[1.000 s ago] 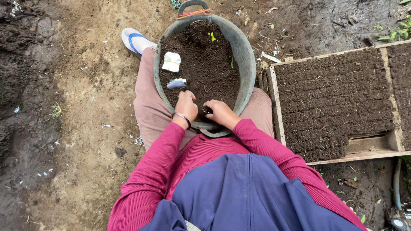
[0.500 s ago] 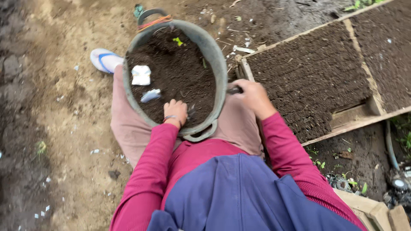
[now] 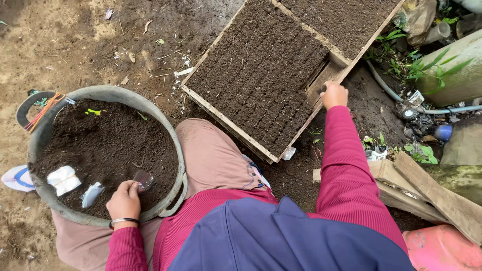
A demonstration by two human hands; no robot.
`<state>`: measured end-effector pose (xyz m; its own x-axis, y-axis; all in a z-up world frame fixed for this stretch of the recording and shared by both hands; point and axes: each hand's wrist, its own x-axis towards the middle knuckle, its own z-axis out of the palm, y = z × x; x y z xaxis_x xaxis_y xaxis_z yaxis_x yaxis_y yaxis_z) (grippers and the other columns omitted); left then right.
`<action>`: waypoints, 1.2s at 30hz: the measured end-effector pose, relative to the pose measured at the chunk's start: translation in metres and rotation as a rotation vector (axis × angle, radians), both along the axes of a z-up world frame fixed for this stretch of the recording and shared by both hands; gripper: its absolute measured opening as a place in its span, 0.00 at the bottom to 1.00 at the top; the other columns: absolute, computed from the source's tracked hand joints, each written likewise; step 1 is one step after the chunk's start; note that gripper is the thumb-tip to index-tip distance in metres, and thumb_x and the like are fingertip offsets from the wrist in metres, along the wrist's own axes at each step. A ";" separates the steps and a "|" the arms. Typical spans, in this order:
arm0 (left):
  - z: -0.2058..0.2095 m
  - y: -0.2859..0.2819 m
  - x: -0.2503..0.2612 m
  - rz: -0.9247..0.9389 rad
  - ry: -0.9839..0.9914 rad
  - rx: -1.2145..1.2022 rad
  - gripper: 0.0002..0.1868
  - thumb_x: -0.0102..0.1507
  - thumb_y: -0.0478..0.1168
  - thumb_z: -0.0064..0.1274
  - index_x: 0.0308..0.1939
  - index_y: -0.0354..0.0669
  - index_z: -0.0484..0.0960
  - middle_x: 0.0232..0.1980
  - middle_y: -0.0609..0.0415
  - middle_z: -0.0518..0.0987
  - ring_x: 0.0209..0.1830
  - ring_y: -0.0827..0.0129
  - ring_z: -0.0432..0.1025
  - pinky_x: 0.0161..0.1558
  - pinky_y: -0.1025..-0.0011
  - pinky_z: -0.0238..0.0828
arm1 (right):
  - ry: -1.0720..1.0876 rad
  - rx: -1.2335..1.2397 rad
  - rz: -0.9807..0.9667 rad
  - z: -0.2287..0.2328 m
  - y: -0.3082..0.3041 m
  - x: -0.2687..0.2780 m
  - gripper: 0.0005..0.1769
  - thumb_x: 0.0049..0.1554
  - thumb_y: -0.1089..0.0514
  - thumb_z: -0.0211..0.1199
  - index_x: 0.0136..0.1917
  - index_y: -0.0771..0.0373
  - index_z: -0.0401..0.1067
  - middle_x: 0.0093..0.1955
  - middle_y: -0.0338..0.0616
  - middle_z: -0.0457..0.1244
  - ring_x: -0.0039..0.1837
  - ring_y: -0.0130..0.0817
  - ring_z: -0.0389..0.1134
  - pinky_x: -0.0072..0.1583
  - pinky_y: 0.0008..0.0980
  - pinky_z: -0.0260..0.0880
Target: The person sits on the ground and repeatedly scoops soil from a bucket into a wooden seedling tray. They use their hands to spread and level the soil within the tray's compartments.
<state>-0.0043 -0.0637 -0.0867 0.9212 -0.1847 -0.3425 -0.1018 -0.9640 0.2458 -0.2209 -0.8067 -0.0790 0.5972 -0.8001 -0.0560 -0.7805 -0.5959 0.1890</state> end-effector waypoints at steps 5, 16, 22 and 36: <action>0.027 -0.017 -0.009 0.070 0.005 -0.109 0.07 0.66 0.52 0.43 0.45 0.65 0.74 0.31 0.71 0.80 0.44 0.68 0.74 0.53 0.65 0.65 | -0.079 0.041 0.138 -0.030 0.027 -0.002 0.18 0.51 0.50 0.60 0.56 0.48 0.70 0.49 0.38 0.66 0.56 0.37 0.66 0.59 0.38 0.59; 0.026 -0.009 -0.007 -0.006 0.026 -0.036 0.08 0.63 0.54 0.47 0.45 0.70 0.77 0.43 0.69 0.78 0.53 0.71 0.70 0.56 0.62 0.62 | -0.253 0.116 0.190 -0.020 0.042 -0.016 0.15 0.52 0.52 0.57 0.54 0.48 0.67 0.51 0.38 0.67 0.61 0.29 0.64 0.70 0.31 0.46; 0.029 -0.006 -0.013 0.066 0.041 -0.153 0.09 0.62 0.51 0.49 0.46 0.65 0.77 0.41 0.67 0.80 0.51 0.68 0.72 0.54 0.65 0.65 | 0.126 0.244 0.142 -0.009 0.034 -0.003 0.24 0.56 0.55 0.43 0.66 0.48 0.60 0.57 0.46 0.66 0.64 0.35 0.63 0.71 0.32 0.42; 0.086 -0.049 -0.013 0.087 -0.107 -0.450 0.09 0.55 0.47 0.54 0.39 0.64 0.73 0.38 0.72 0.80 0.47 0.73 0.73 0.53 0.68 0.61 | -0.434 1.117 1.267 0.140 0.490 0.193 0.32 0.50 0.55 0.61 0.67 0.65 0.58 0.61 0.64 0.58 0.64 0.61 0.57 0.65 0.55 0.56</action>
